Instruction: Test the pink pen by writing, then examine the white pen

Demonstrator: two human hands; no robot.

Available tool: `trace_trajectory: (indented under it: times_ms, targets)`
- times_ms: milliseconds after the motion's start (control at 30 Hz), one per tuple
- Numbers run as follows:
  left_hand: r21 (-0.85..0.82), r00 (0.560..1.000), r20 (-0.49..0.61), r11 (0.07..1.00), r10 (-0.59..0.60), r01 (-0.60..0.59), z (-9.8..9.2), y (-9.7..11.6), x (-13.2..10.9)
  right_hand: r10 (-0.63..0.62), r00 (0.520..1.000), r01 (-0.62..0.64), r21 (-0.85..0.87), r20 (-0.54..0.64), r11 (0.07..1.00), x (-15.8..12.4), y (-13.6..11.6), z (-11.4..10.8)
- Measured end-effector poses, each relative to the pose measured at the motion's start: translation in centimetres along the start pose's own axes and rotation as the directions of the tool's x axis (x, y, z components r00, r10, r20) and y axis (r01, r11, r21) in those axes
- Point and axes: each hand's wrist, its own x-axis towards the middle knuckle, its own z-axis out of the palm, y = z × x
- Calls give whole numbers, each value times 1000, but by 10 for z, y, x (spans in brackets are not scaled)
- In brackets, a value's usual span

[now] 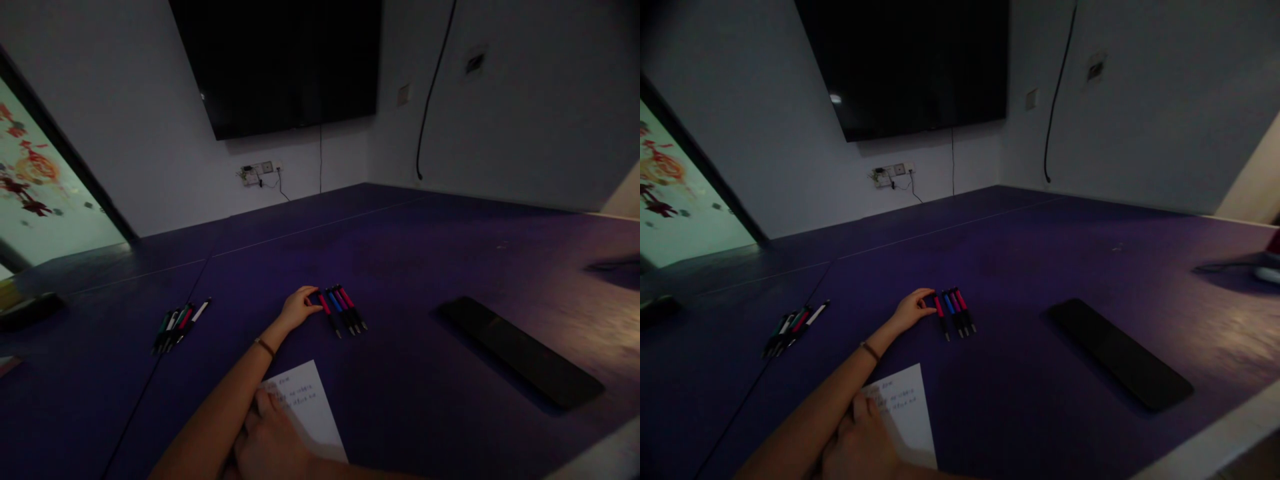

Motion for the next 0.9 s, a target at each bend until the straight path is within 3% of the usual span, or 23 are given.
trace_trajectory:
  times_ms: [133, 367, 533, 767, 900]
  targets:
    - [55, 1000, -4, 998, -7, 7, 1, 2, 1, -67, 998, 67, -45, -9, 997, -1, 3, 1]
    - [123, 996, -24, 988, -86, 88, 1, 8, 0, 28, 999, -27, -19, 47, 999, -2, -5, -8]
    - [65, 996, -48, 995, -77, 80, 5, 6, 1, 32, 999, -33, -27, -35, 999, -3, -5, -3]
    - [54, 995, -54, 995, -80, 83, 6, 5, 1, -46, 997, 44, -36, -62, 998, -2, -3, 1]
    - [66, 995, -54, 994, -82, 86, 5, 7, 1, -15, 996, 14, -15, -84, 1000, -2, -1, 4]
